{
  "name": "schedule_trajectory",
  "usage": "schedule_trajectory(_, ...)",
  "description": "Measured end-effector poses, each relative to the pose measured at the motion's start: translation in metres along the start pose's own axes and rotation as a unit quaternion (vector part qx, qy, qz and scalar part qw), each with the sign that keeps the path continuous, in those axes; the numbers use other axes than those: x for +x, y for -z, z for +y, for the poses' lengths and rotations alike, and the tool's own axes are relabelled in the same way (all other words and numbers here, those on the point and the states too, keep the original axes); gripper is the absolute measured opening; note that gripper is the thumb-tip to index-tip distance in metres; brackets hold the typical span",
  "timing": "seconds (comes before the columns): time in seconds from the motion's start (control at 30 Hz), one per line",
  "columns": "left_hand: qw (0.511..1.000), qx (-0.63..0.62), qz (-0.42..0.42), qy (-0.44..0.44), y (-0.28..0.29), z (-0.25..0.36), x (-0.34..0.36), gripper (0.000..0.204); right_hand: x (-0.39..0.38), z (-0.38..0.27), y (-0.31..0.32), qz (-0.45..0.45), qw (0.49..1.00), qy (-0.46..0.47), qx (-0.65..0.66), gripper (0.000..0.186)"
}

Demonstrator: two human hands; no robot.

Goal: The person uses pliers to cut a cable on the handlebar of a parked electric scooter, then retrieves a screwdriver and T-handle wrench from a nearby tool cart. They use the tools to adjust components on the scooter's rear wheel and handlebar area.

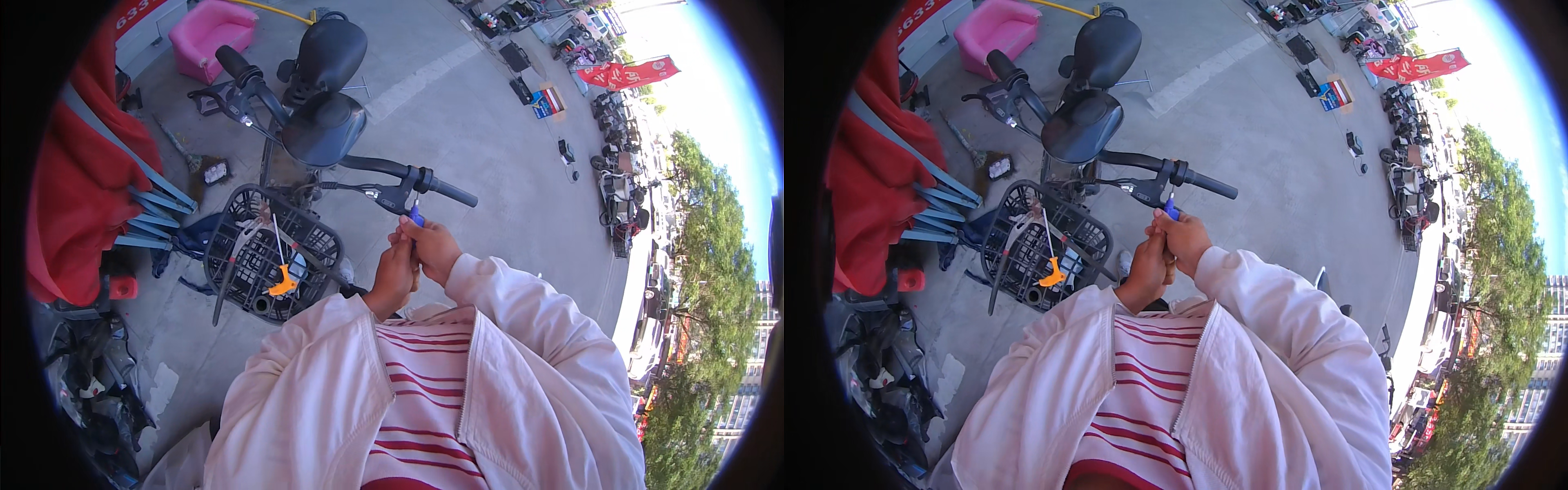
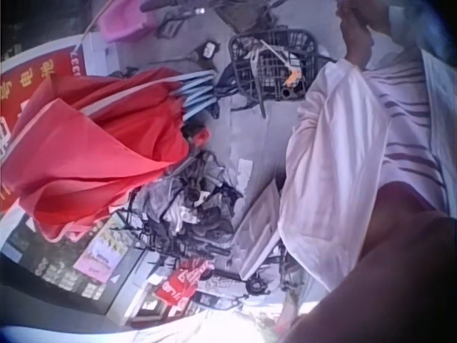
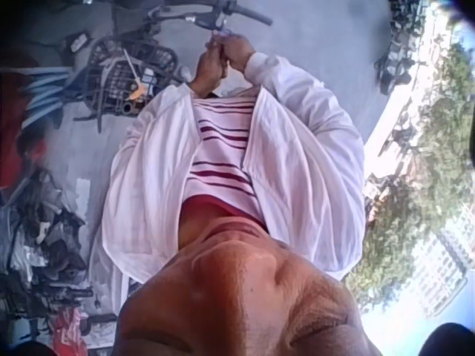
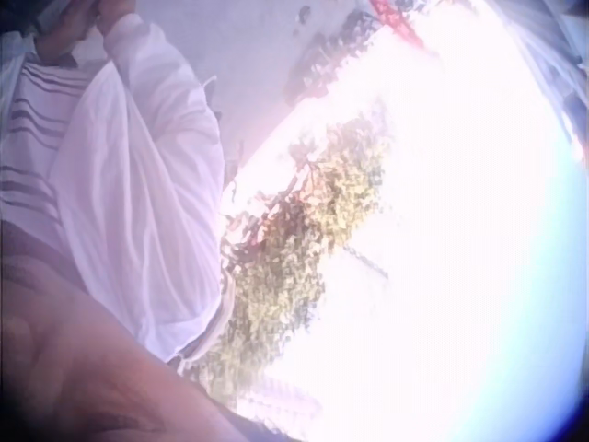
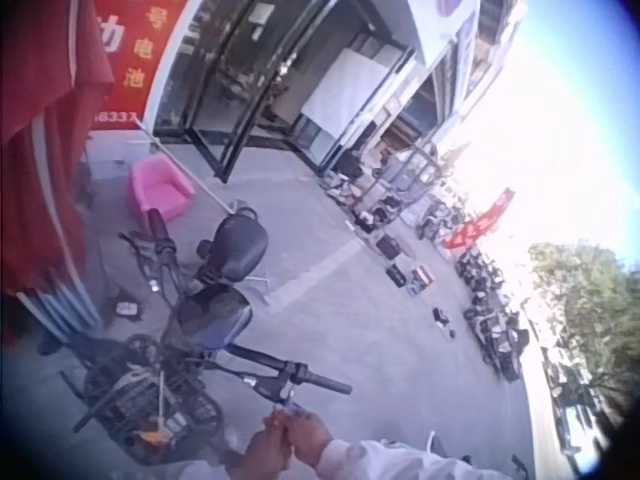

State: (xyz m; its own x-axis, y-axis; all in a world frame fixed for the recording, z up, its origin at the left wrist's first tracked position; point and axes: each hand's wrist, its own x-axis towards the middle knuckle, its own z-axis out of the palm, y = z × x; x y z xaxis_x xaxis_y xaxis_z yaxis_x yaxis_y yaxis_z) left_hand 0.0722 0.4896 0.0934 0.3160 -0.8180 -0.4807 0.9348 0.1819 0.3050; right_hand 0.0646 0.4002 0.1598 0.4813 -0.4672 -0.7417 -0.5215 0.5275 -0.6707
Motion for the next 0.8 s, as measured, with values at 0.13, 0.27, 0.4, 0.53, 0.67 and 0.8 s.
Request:
schedule_trajectory(0.13, 1.000, -0.007, 0.001, 0.023, -0.007, 0.008, -0.010, 0.044, 0.001, -0.001, 0.003, -0.016, 1.000, -0.020, -0.017, 0.025)
schedule_trajectory(0.27, 0.990, 0.075, -0.076, 0.091, 0.018, 0.028, -0.005, 0.042, 0.006, -0.002, 0.019, -0.150, 0.987, -0.034, 0.038, 0.028)
schedule_trajectory(0.4, 0.900, 0.426, -0.028, -0.090, 0.041, 0.049, -0.005, 0.049, 0.026, 0.020, 0.016, -0.207, 0.951, -0.027, 0.228, 0.029)
schedule_trajectory(0.53, 0.794, 0.596, 0.040, -0.110, 0.035, 0.084, -0.029, 0.054, 0.047, 0.028, 0.018, -0.359, 0.862, -0.093, 0.345, 0.031)
schedule_trajectory(0.67, 0.811, 0.555, 0.093, -0.159, 0.033, 0.095, -0.032, 0.051, 0.042, 0.016, 0.021, -0.418, 0.835, -0.148, 0.327, 0.033)
schedule_trajectory(0.8, 0.884, 0.444, 0.037, -0.144, 0.042, 0.077, -0.006, 0.050, 0.036, 0.003, 0.016, -0.285, 0.918, -0.176, 0.212, 0.030)
